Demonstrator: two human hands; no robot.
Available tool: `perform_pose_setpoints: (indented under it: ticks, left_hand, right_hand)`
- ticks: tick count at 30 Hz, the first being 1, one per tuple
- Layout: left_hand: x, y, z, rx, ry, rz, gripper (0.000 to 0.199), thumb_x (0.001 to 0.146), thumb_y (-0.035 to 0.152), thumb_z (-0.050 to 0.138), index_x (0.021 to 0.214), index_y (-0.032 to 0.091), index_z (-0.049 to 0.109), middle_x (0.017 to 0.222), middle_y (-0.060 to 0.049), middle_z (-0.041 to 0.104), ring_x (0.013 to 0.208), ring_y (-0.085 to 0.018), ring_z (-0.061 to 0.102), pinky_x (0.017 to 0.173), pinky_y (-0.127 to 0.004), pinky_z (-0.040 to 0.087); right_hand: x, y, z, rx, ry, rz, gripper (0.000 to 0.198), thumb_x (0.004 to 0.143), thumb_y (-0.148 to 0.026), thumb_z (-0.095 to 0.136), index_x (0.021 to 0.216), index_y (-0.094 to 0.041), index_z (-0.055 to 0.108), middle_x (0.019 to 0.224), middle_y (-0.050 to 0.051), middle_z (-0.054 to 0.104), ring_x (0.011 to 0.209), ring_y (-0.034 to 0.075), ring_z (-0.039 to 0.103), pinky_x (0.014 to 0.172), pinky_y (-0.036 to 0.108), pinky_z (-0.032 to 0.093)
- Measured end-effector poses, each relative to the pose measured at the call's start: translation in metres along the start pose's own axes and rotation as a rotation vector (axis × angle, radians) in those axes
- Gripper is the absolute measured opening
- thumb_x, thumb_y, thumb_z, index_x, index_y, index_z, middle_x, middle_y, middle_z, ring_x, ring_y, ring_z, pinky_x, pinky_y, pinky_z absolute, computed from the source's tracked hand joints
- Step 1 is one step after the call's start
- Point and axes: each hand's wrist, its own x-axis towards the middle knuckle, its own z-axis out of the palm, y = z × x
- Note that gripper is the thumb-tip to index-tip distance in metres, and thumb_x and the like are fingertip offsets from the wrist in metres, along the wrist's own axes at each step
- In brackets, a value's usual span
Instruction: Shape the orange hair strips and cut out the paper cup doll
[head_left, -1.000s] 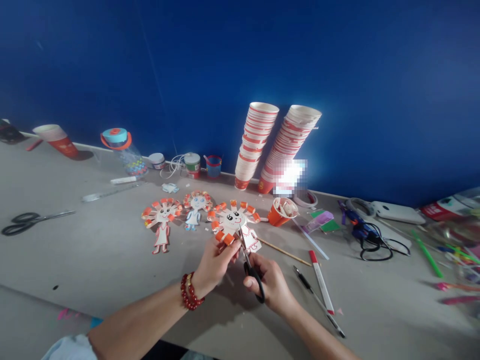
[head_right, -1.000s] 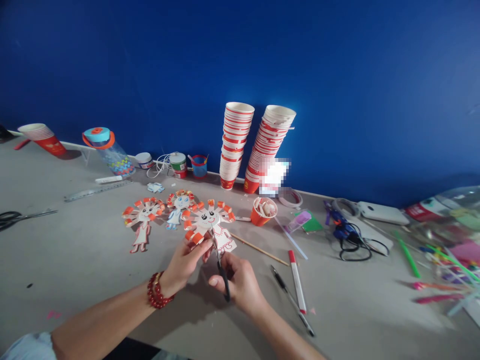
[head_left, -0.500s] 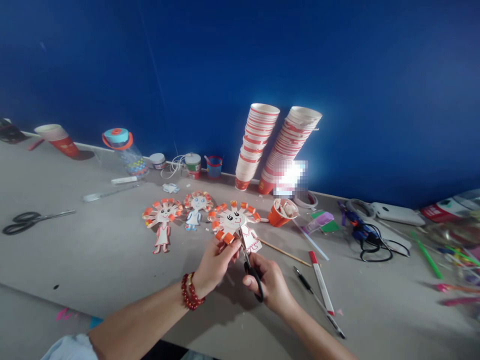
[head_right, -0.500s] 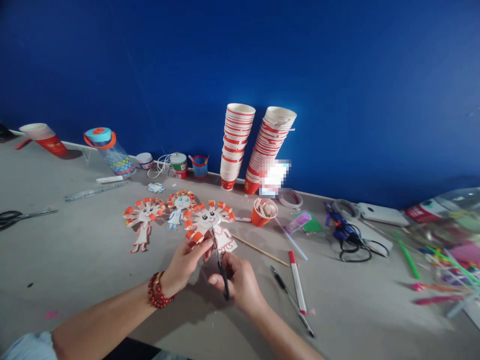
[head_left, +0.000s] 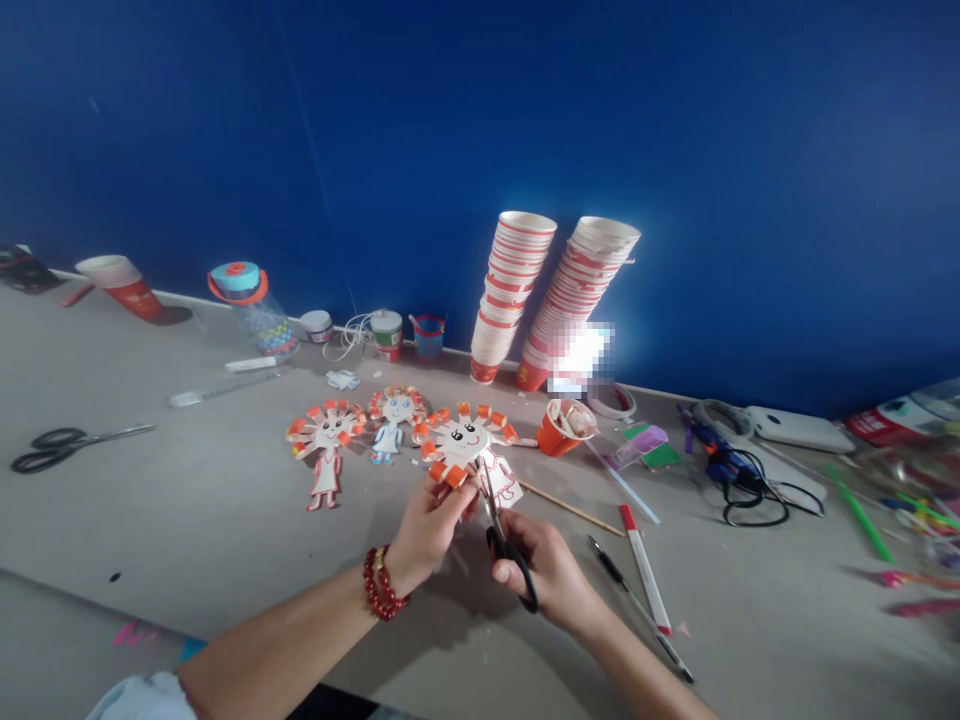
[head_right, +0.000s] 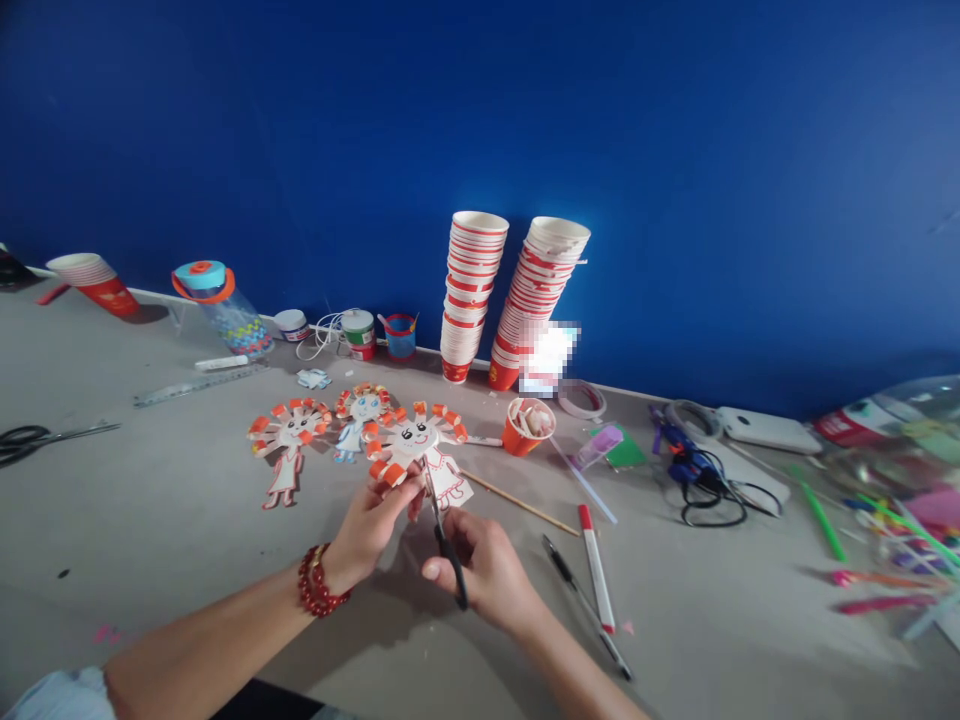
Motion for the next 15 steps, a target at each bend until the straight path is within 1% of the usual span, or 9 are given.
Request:
perform_pose_setpoints:
  ticks: [3, 5, 6, 8, 10, 11, 13, 15]
  left_hand:
    - [0.003, 0.0, -0.001, -0.034, 0.048, 0.031, 0.017, 0.082, 0.033, 0.057, 0.078, 0.017, 0.054, 0.067, 0.002, 0.05, 0.063, -0.011, 0.047, 0.063, -0.023, 0.041]
    - [0.005, -0.002, -0.002, -0.055, 0.081, 0.045, 0.017, 0.081, 0.034, 0.058, 0.078, 0.017, 0.055, 0.07, 0.001, 0.051, 0.066, -0.012, 0.048, 0.067, -0.024, 0.042]
    - [0.006, -0.003, -0.002, -0.069, 0.1, 0.049, 0.018, 0.081, 0.035, 0.058, 0.077, 0.017, 0.055, 0.07, 0.001, 0.052, 0.067, -0.012, 0.048, 0.068, -0.024, 0.043]
    - [0.008, -0.005, -0.004, -0.107, 0.132, 0.048, 0.019, 0.081, 0.035, 0.059, 0.076, 0.017, 0.056, 0.07, 0.001, 0.052, 0.067, -0.012, 0.049, 0.068, -0.024, 0.043]
    - [0.009, -0.007, -0.005, -0.151, 0.139, 0.044, 0.018, 0.081, 0.034, 0.06, 0.076, 0.017, 0.057, 0.07, 0.001, 0.053, 0.067, -0.011, 0.049, 0.068, -0.023, 0.043]
    - [0.01, -0.007, -0.006, -0.171, 0.132, 0.046, 0.017, 0.081, 0.033, 0.06, 0.076, 0.016, 0.058, 0.07, 0.001, 0.053, 0.068, -0.011, 0.05, 0.068, -0.023, 0.044]
    - [0.01, -0.007, -0.006, -0.203, 0.101, 0.061, 0.016, 0.081, 0.031, 0.06, 0.076, 0.016, 0.058, 0.07, 0.0, 0.053, 0.068, -0.011, 0.049, 0.068, -0.023, 0.043]
    - [0.01, -0.006, -0.005, -0.233, 0.066, 0.069, 0.015, 0.081, 0.029, 0.06, 0.076, 0.016, 0.058, 0.071, 0.001, 0.053, 0.067, -0.011, 0.049, 0.068, -0.023, 0.043]
  right_hand:
    - [-0.001, -0.004, -0.004, 0.042, -0.04, 0.042, 0.059, 0.068, -0.076, 0.052, 0.067, -0.018, 0.043, 0.061, -0.004, 0.038, 0.056, 0.01, 0.032, 0.049, 0.022, 0.023]
    - [-0.002, -0.009, -0.011, 0.086, -0.082, 0.082, 0.059, 0.067, -0.077, 0.053, 0.068, -0.018, 0.044, 0.06, -0.003, 0.042, 0.055, 0.011, 0.039, 0.048, 0.022, 0.025]
    - [-0.003, -0.013, -0.017, 0.111, -0.119, 0.105, 0.059, 0.068, -0.076, 0.053, 0.068, -0.018, 0.044, 0.058, -0.003, 0.045, 0.054, 0.012, 0.043, 0.047, 0.022, 0.026]
    - [-0.005, -0.018, -0.031, 0.146, -0.243, 0.127, 0.056, 0.07, -0.073, 0.054, 0.067, -0.018, 0.045, 0.058, -0.001, 0.049, 0.054, 0.014, 0.051, 0.047, 0.021, 0.029]
    - [-0.008, -0.022, -0.049, 0.099, -0.357, 0.158, 0.051, 0.072, -0.065, 0.059, 0.062, -0.018, 0.042, 0.053, -0.003, 0.047, 0.051, 0.013, 0.053, 0.045, 0.02, 0.027]
    - [-0.01, -0.022, -0.056, 0.07, -0.371, 0.175, 0.049, 0.072, -0.06, 0.063, 0.061, -0.018, 0.04, 0.052, -0.004, 0.044, 0.05, 0.013, 0.054, 0.044, 0.02, 0.026]
    - [-0.012, -0.022, -0.067, 0.024, -0.305, 0.169, 0.045, 0.073, -0.052, 0.066, 0.06, -0.019, 0.038, 0.051, -0.005, 0.044, 0.047, 0.011, 0.051, 0.043, 0.02, 0.025]
    - [-0.013, -0.022, -0.068, -0.017, -0.149, 0.125, 0.039, 0.073, -0.046, 0.068, 0.063, -0.019, 0.043, 0.055, -0.004, 0.049, 0.049, 0.011, 0.048, 0.045, 0.02, 0.029]
